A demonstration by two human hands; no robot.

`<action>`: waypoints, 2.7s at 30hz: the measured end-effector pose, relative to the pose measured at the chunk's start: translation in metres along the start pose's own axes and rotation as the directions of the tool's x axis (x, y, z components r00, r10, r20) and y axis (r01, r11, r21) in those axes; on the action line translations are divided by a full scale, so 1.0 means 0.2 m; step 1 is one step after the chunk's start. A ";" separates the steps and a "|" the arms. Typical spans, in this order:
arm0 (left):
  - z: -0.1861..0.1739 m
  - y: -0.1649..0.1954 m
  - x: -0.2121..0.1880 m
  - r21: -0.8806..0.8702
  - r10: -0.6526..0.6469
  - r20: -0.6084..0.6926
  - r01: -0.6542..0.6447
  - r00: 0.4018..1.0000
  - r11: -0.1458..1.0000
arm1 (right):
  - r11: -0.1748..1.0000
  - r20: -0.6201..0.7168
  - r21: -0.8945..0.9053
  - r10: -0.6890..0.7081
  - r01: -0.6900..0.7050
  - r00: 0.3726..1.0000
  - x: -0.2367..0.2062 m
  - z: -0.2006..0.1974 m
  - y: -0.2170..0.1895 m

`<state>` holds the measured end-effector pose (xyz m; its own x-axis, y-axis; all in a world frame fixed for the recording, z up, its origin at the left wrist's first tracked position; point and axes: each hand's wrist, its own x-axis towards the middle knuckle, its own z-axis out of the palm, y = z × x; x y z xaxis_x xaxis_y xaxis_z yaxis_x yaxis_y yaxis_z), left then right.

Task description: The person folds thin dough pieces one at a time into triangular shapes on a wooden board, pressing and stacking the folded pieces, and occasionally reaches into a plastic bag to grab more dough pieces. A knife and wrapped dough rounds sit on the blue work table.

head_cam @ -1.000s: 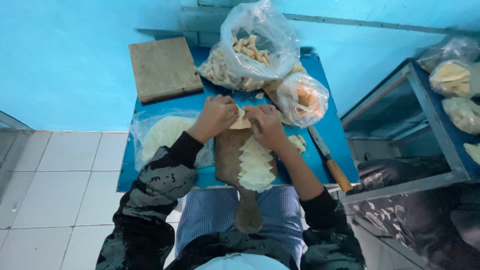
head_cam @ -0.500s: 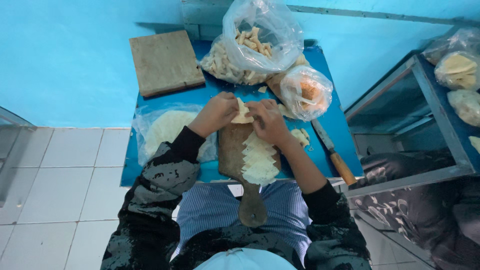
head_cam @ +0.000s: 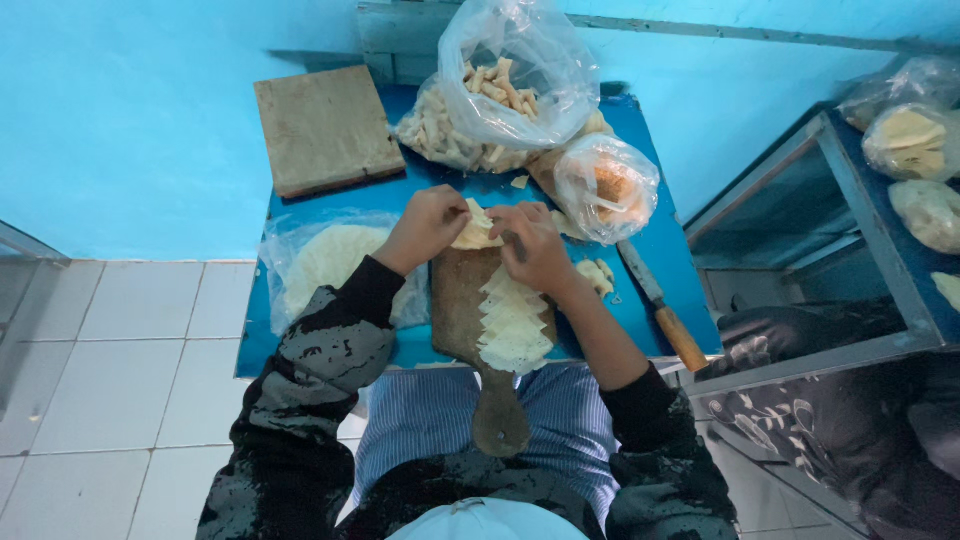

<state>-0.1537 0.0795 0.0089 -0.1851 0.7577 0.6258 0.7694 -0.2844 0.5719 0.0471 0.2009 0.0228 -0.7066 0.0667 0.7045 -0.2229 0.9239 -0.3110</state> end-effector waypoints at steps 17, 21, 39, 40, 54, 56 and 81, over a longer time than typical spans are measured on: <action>-0.03 -0.05 0.05 -0.089 -0.209 -0.369 0.189 0.905 0.978 | 0.997 0.081 -0.010 0.082 -0.081 0.993 0.01 -0.01 -0.02; -0.13 -0.06 0.07 -0.584 -0.500 -0.369 0.223 0.784 0.781 | 0.995 0.070 -0.011 0.096 -0.095 0.993 0.00 0.00 0.00; 0.05 0.57 -0.29 -0.824 -0.485 -0.021 0.259 0.874 0.503 | 0.291 0.152 0.851 0.659 -0.437 0.736 -0.21 -0.18 -0.43; 0.06 0.60 -0.31 -0.838 -0.503 -0.019 0.261 0.864 0.479 | 0.277 0.154 0.857 0.667 -0.434 0.729 -0.23 -0.17 -0.46; 0.22 0.92 -0.57 -0.459 -0.363 -0.222 0.232 0.905 0.858 | 0.533 -0.100 0.706 0.727 -0.466 0.679 -0.44 -0.13 -0.82; 0.25 0.88 -0.61 -0.499 -0.384 -0.215 0.238 0.898 0.834 | 0.577 -0.120 0.669 0.705 -0.468 0.699 -0.46 -0.13 -0.83; 0.04 0.66 -0.45 0.533 -0.189 -0.303 0.331 0.934 0.779 | 0.456 -0.209 0.831 0.786 -0.318 0.582 -0.54 -0.13 -0.72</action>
<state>-0.0311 -0.0218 0.0237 -0.5037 0.5832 0.6373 0.8639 0.3425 0.3694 0.1737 0.0707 0.0076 -0.4458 0.8438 0.2987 -0.4356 0.0870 -0.8959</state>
